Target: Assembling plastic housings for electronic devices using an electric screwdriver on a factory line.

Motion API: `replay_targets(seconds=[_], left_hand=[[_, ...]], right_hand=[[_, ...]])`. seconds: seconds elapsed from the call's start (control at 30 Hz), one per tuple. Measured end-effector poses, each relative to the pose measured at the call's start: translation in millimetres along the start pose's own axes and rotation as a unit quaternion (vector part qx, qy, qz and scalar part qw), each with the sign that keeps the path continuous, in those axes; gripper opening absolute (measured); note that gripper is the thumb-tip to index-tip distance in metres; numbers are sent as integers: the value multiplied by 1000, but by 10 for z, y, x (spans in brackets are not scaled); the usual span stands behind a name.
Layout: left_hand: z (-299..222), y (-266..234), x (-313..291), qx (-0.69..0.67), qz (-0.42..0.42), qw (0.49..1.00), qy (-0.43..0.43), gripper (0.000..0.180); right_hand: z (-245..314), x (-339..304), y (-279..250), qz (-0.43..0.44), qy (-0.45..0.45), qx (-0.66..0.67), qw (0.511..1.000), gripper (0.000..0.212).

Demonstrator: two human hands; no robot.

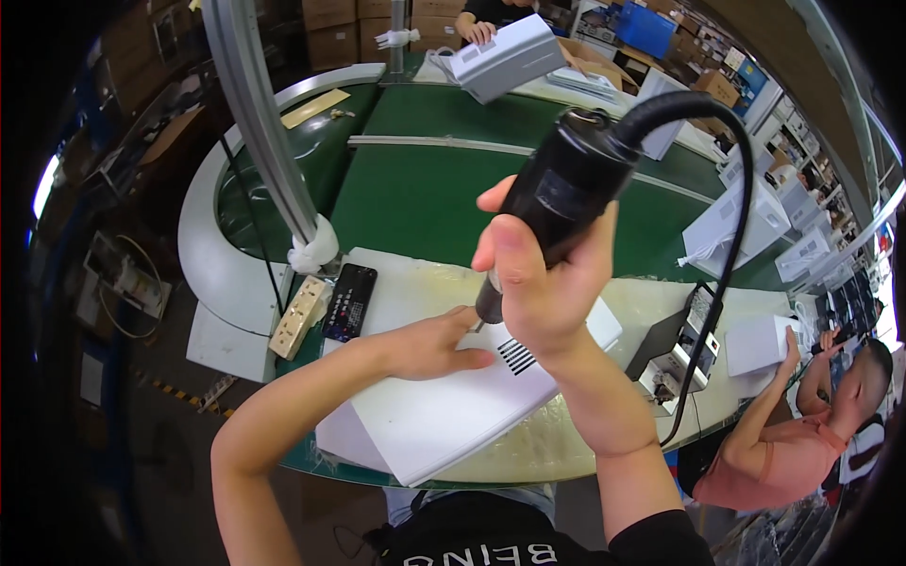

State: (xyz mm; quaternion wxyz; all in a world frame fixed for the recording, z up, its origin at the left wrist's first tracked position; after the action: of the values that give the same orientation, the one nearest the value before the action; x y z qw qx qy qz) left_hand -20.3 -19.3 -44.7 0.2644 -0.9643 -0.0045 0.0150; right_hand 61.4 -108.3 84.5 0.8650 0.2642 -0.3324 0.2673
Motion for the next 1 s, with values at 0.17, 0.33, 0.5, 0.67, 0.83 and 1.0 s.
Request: replay_targets(seconds=[0.17,0.33,0.5,0.67,0.83,1.0], left_hand=[[-29,7,49,-21,-13,1000,-1,68],[8,6,0,-26,-20,999,1,67],[-20,9,16,-9,-36,999,36,66],[-109,-56,-29,-21,-11,1000,-17,62],[-142,-57,-31,-18,-14,999,-38,63],[-79,-38,-22,-5,-24,1000,-10,67]], right_hand=[[-57,32,-71,5,5,7,1000,37],[-121,20,-62,-2,-9,13,1000,39],[-35,-28,-122,-8,4,59,998,63],[-67,-37,-56,27,8,49,998,66],[-92,-1,-44,-2,-11,40,999,53],[-108,9,-16,9,2,47,999,38]])
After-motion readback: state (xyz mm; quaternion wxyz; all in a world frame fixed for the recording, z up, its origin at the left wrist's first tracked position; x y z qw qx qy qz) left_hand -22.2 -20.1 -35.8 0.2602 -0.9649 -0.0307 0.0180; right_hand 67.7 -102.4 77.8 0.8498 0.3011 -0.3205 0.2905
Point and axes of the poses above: each hand's wrist, its own x-axis towards the middle knuckle, its own y-axis out of the palm, z = x × y, the point moved 2 cm from there along x, towards the middle knuckle, and after that the axes turned 13 degrees about -z, right-handed, at the moved point
